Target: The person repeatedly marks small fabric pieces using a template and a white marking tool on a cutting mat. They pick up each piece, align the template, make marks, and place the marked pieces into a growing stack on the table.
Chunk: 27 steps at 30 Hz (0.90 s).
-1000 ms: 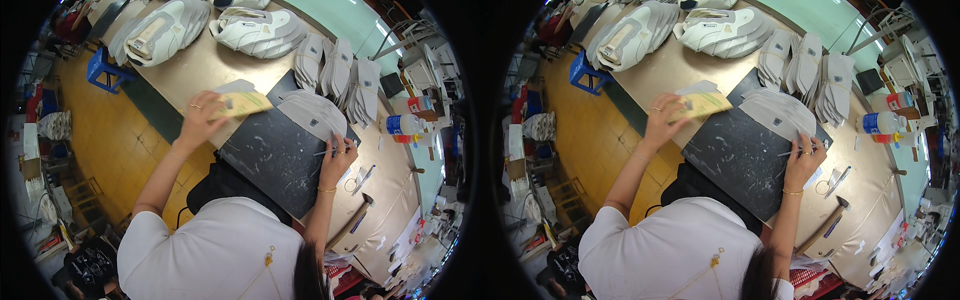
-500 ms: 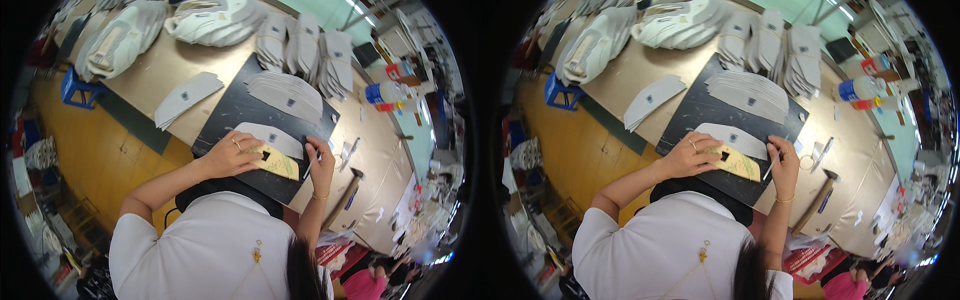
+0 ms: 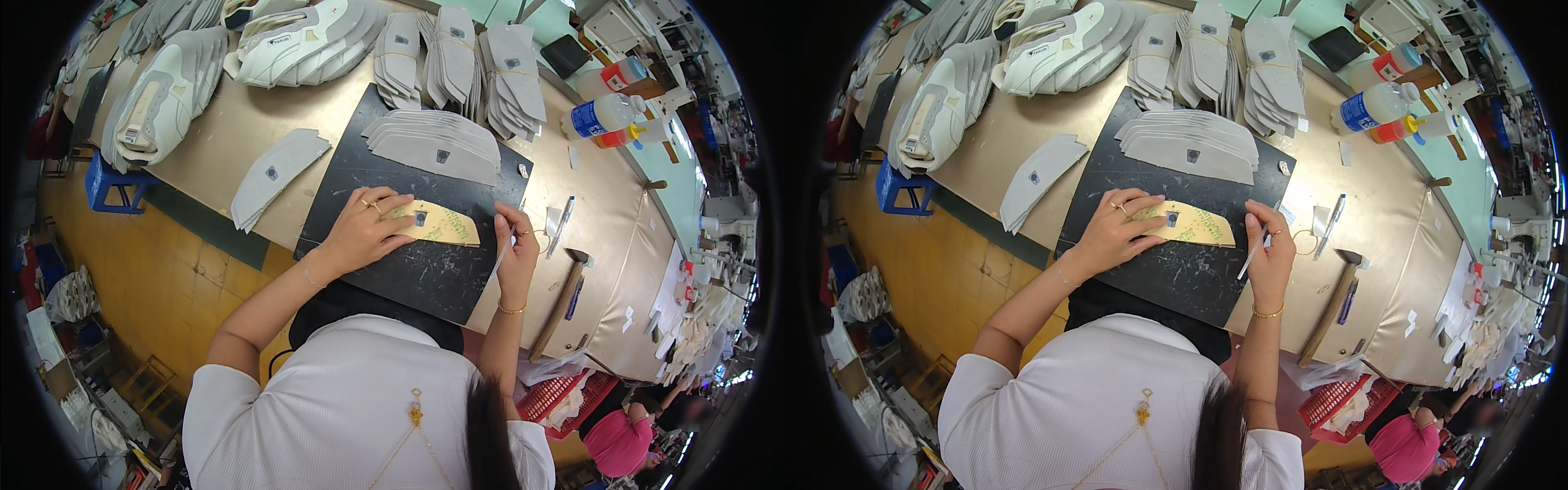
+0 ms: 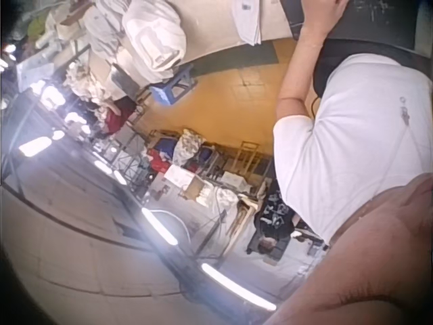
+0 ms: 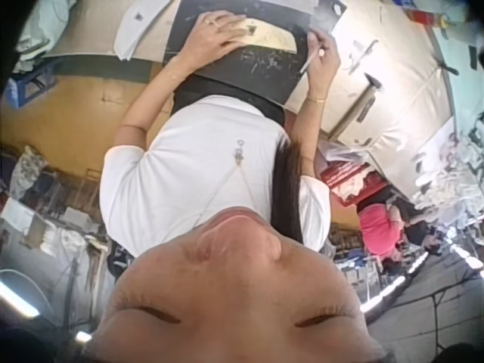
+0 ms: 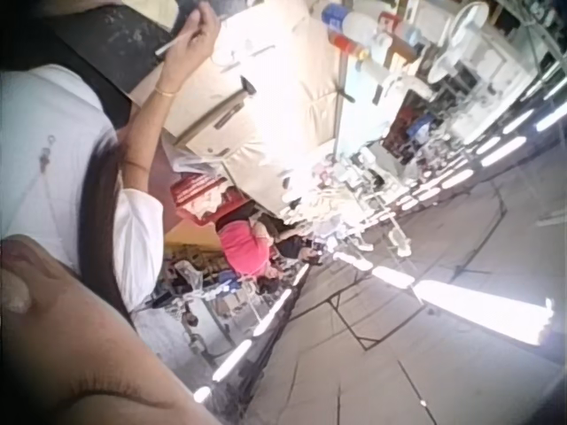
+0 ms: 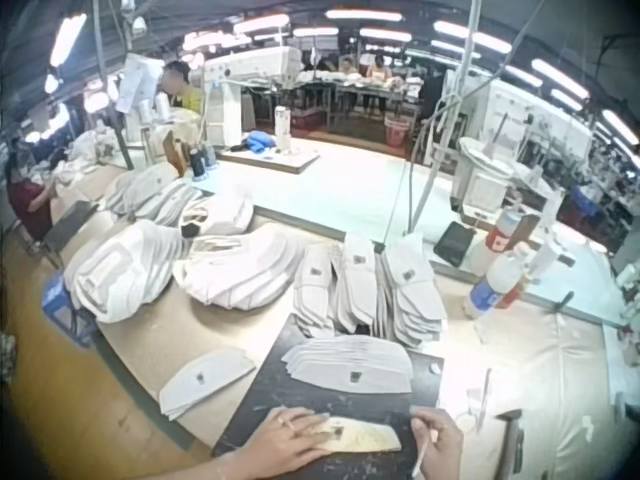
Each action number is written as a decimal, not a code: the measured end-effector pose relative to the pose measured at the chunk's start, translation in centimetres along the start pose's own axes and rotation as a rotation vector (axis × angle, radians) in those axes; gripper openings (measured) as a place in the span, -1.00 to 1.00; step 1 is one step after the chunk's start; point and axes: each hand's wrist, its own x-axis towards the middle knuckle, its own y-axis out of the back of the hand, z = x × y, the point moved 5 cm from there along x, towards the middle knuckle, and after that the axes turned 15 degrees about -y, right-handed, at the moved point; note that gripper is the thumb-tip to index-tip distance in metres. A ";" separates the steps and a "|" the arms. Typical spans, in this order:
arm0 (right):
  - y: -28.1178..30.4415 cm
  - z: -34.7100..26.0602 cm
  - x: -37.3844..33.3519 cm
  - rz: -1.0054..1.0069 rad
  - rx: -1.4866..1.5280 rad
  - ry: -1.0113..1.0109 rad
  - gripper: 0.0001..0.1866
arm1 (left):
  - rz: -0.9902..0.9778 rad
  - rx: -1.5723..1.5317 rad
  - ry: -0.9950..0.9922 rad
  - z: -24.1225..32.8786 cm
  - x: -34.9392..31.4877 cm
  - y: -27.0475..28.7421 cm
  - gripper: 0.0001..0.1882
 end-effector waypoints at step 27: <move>-5.8 -3.1 -0.1 -0.256 -0.042 0.074 -0.71 | 0.002 -0.011 0.002 0.1 0.3 0.1 -0.71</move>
